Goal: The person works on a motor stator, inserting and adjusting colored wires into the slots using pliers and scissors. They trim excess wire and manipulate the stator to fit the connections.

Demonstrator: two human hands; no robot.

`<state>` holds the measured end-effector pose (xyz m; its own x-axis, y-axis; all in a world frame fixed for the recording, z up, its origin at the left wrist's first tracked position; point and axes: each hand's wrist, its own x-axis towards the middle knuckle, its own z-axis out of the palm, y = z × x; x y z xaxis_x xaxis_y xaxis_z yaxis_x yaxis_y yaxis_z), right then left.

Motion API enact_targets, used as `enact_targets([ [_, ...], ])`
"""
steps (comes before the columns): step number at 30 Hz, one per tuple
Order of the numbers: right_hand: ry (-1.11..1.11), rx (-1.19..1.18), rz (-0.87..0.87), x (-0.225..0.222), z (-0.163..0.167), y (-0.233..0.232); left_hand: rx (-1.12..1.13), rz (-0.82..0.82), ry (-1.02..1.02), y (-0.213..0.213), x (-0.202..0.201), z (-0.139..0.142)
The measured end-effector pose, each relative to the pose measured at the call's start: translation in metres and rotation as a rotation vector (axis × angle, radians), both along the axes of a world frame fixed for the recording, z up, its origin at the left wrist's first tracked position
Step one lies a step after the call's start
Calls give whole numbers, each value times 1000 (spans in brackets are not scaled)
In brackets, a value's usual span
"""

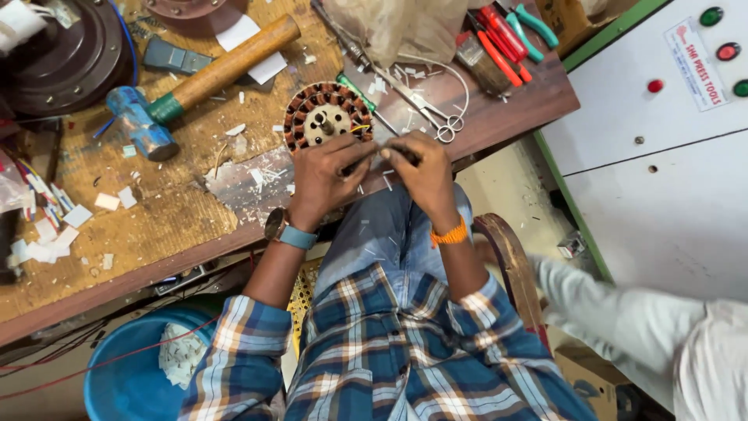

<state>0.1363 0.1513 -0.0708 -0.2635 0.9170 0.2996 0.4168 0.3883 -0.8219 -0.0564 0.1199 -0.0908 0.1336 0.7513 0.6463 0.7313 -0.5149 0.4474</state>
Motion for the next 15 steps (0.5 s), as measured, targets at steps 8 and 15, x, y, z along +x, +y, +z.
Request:
enact_targets([
  [8,-49,135,-11,7,9,0,-102,-3,20,0,5,0],
  [15,-5,37,-54,0,0,15,-93,-17,-11,-2,7,3],
])
